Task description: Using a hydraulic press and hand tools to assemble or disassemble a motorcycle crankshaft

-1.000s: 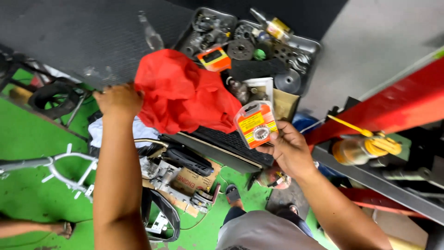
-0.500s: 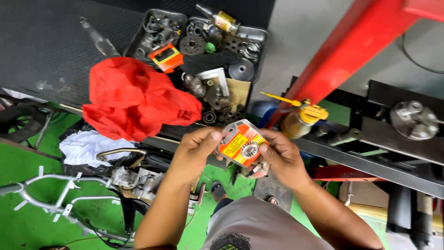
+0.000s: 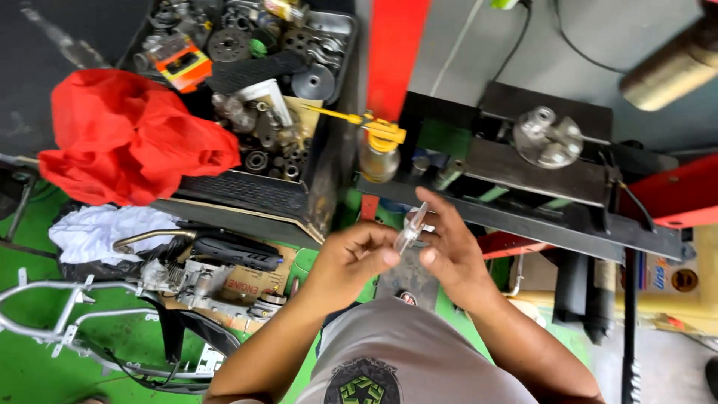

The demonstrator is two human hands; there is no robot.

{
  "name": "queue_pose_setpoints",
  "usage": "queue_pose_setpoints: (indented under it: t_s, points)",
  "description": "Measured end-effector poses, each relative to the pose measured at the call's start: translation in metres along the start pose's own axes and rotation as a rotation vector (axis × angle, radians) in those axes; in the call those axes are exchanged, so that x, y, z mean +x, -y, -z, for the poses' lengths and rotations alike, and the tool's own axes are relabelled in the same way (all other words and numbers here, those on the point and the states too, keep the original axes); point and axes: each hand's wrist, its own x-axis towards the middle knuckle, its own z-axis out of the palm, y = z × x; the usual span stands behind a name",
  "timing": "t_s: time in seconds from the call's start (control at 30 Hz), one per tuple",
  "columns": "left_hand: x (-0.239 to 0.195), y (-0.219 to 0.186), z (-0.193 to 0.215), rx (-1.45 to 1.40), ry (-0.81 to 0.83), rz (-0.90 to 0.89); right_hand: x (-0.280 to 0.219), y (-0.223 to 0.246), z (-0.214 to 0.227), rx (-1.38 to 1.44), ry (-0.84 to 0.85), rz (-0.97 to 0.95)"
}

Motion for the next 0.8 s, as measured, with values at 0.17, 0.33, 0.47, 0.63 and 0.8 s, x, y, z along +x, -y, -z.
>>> queue_pose_setpoints:
  t_s: [0.17,0.33,0.47,0.63,0.8]
  points:
    - [-0.004,0.017,-0.046,0.245,0.081,-0.158,-0.024,0.0,0.037,0.065,0.003,-0.137]
    - [-0.013,0.033,-0.075,0.193,0.053,-0.146,-0.044,0.002,0.053,0.009,0.047,-0.094]
    - [-0.016,0.035,-0.089,0.225,0.049,-0.153,-0.051,0.001,0.064,0.004,0.079,-0.069]
    - [-0.016,0.032,-0.102,0.577,-0.015,-0.203,-0.049,0.012,0.058,-0.154,0.125,-0.015]
    - [-0.018,0.035,-0.09,0.742,-0.131,-0.05,-0.051,-0.02,0.047,-0.297,0.132,-0.122]
